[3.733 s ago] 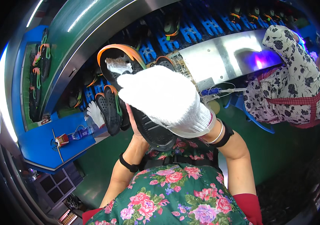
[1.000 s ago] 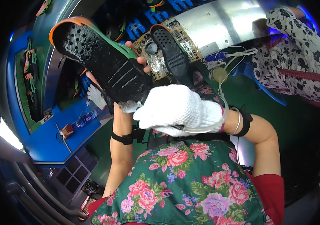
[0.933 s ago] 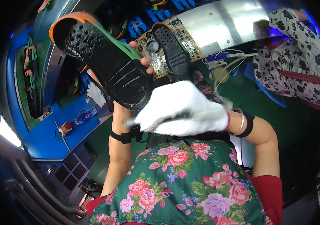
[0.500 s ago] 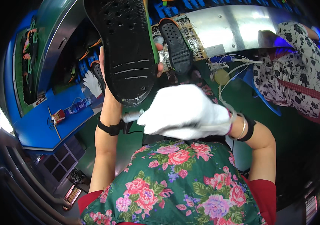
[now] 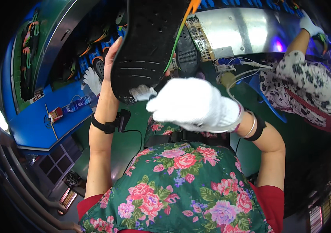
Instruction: Apply adhesive glue to the bottom of shoe soles using a small brush.
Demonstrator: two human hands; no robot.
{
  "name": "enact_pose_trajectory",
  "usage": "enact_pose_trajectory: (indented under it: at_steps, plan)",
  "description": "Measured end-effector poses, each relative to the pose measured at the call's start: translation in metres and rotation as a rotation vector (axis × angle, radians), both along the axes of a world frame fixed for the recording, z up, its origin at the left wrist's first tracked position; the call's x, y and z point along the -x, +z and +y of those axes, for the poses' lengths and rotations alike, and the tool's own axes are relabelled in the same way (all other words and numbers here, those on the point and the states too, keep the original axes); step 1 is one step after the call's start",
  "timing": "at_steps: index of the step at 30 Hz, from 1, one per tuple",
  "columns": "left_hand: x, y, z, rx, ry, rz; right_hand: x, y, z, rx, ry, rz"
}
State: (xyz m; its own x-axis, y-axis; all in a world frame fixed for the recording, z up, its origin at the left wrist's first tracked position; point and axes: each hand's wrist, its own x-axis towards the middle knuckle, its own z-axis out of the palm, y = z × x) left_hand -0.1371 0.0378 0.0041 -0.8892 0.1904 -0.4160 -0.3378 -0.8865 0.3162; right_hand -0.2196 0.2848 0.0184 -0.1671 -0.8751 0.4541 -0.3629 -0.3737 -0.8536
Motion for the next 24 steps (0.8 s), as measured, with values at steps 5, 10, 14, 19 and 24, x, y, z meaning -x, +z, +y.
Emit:
enact_pose_trajectory:
  at_steps: [5, 10, 14, 19, 24]
  plan:
    - [-0.010, -0.008, -0.002, -0.052, -0.014, 0.092, 0.007, 0.003, -0.007, 0.065, -0.038, -0.254]
    - [-0.028, -0.013, 0.024, -0.122, 0.226, -0.061, 0.040, 0.013, -0.024, -0.052, -0.249, -0.163]
    - [-0.035, -0.014, 0.041, -0.147, 0.119, 0.073, 0.061, 0.022, -0.034, 0.058, -0.533, 0.285]
    - [-0.062, -0.008, 0.026, -0.272, 0.442, -0.112, 0.039, 0.038, -0.040, 0.115, -0.181, -0.016]
    - [-0.062, 0.056, -0.028, 0.055, 0.231, 0.469, 0.033, 0.059, -0.008, -0.101, -0.479, -0.552]
